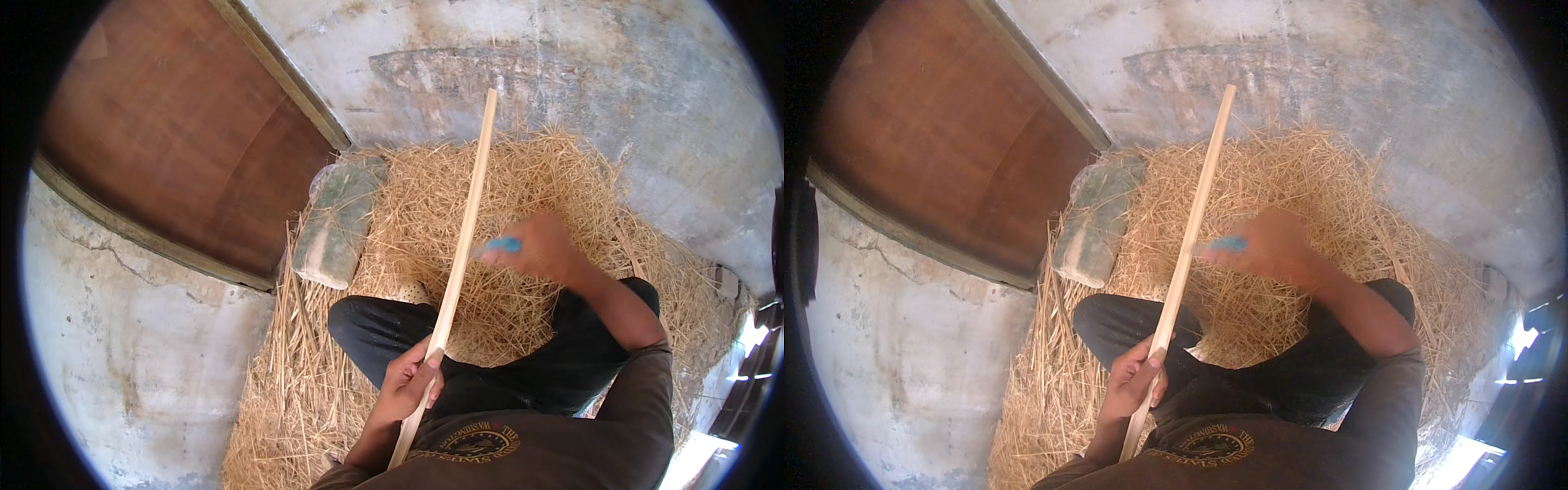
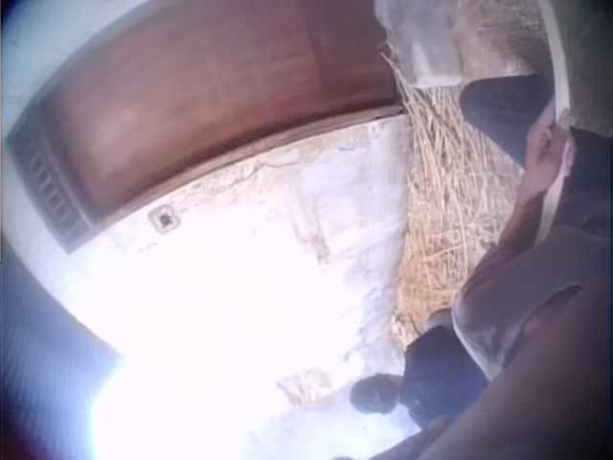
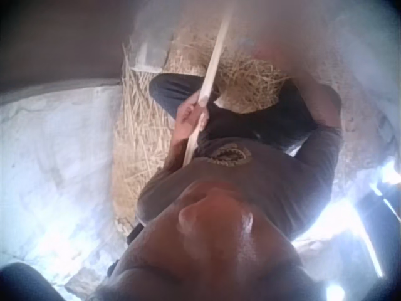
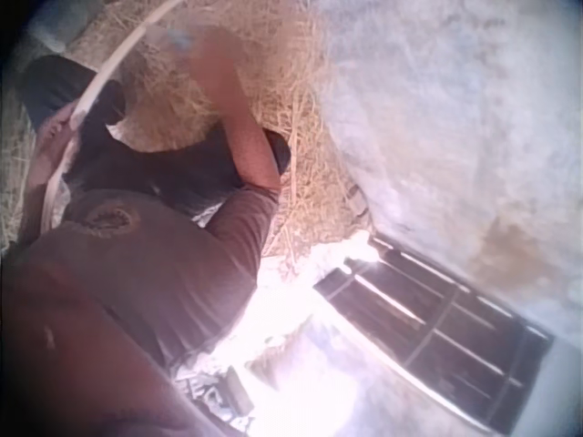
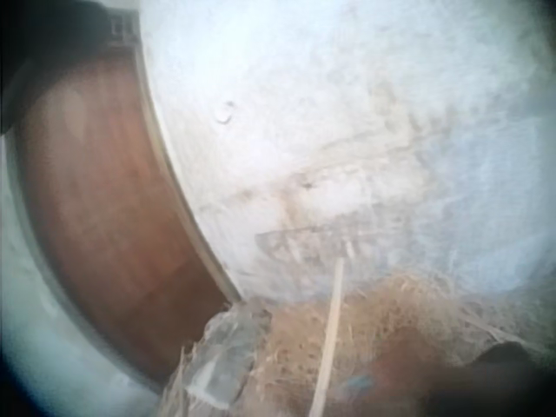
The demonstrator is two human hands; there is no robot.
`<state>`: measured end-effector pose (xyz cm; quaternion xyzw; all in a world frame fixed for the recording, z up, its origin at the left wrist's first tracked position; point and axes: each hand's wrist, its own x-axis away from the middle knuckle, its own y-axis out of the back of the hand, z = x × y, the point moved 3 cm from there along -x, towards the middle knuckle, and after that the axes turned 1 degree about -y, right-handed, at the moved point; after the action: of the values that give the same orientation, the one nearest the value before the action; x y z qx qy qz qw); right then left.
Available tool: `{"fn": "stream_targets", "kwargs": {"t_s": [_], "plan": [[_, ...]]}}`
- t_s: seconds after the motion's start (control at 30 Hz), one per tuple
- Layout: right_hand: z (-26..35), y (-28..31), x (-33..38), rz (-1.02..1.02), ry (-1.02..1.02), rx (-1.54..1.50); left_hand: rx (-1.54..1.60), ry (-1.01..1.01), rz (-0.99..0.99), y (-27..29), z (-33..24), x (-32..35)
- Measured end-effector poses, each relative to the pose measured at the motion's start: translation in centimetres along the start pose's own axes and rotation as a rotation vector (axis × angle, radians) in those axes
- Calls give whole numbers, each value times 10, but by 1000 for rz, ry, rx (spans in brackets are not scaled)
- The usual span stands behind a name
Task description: The person sits cross-legged on a bed of straw and uses a small blue knife to shave a long, thin bamboo stick. They hold the stick with their left hand and repeatedly scrape the surface with the knife in their right hand, moving along the length of the stick.
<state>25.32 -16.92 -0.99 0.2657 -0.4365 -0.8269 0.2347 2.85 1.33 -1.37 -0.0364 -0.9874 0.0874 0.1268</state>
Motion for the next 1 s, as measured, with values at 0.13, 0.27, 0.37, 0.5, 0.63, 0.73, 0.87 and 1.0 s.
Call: {"fn": "stream_targets", "kwargs": {"t_s": [0.13, 0.27, 0.37, 0.5, 0.63, 0.73, 0.87, 1.0], "plan": [[25, -15, 5, 103, 99, 94, -117, -30, -87, -13, -11, 1], [16, -22, -5, 14, 144, 133, -212, -34, -136, -19, -22, 0], [7, -24, -18, -47, 140, 171, -231, -48, -150, -16, -22, -1], [-2, -23, -30, -48, 91, 187, -232, -55, -146, -11, -18, -3], [-17, -30, -35, -73, 90, 192, -205, -28, -135, -12, -16, -3], [-75, -18, -64, -113, -347, 228, -148, 59, -95, -22, -11, 8], [-189, 18, -73, -248, -733, 25, -101, 66, 47, -33, 6, 20], [-160, 21, -68, -269, -696, -149, -84, 59, -30, -25, 19, 15]]}}
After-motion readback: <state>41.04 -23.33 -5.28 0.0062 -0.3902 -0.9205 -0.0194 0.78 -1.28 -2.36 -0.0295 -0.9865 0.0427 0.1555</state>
